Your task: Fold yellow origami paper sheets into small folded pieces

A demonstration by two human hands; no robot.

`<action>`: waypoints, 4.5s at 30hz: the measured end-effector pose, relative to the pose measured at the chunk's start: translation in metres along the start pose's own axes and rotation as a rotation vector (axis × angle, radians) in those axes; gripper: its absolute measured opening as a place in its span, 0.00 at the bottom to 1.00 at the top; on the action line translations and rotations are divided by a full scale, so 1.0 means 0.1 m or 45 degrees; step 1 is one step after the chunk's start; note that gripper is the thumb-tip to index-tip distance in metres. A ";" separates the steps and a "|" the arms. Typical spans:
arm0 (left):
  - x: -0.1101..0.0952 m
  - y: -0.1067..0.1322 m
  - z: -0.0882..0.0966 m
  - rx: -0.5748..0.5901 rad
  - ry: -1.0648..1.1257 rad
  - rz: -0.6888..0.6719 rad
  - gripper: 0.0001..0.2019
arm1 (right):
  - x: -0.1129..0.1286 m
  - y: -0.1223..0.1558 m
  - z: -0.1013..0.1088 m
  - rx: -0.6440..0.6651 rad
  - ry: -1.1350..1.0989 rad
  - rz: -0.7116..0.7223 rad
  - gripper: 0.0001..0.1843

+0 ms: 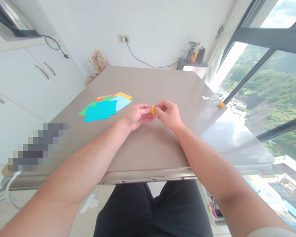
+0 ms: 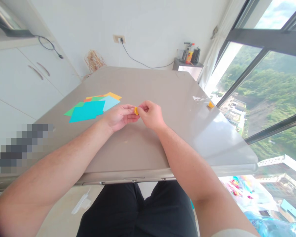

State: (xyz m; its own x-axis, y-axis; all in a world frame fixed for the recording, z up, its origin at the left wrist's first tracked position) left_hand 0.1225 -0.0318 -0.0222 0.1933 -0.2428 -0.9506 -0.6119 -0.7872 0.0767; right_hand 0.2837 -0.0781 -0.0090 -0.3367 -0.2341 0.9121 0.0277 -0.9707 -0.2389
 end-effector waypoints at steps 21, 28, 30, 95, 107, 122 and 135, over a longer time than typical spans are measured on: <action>-0.01 0.02 -0.03 -0.020 -0.350 -0.262 0.21 | 0.06 0.01 0.01 0.062 -0.247 0.023 0.11; -0.03 0.03 -0.07 -0.086 -0.535 -0.347 0.22 | 0.03 0.00 0.00 0.000 -0.090 0.027 0.11; -0.06 0.06 -0.09 -0.116 -0.620 -0.362 0.22 | 0.02 0.00 0.00 -0.010 -0.056 0.043 0.10; -0.07 0.06 -0.10 -0.364 -0.909 -0.545 0.06 | 0.03 0.04 -0.02 0.112 0.022 -0.015 0.13; -0.05 0.03 -0.16 -0.328 -0.633 -0.530 0.08 | 0.09 0.05 -0.05 0.148 0.256 0.058 0.16; -0.08 0.04 -0.05 -0.384 -1.031 -0.387 0.05 | -0.05 -0.02 0.00 -0.130 0.285 0.002 0.08; -0.08 0.06 -0.06 -0.342 -1.105 -0.364 0.06 | 0.00 0.01 0.00 -0.009 0.122 -0.039 0.09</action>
State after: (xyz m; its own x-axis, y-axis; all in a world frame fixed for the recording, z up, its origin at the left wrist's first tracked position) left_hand 0.1220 -0.0381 -0.0124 -0.3950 0.3996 -0.8272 -0.4122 -0.8818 -0.2292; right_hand 0.2835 -0.0787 -0.0090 -0.4258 -0.1978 0.8830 0.0093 -0.9767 -0.2143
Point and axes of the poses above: each hand's wrist, its own y-axis away from the middle knuckle, its own z-axis out of the back of the hand, x = y × z, the point moved 2 cm from there along -y, towards the middle knuckle, and after that the axes turned 9 degrees about x, right-handed, at the moved point
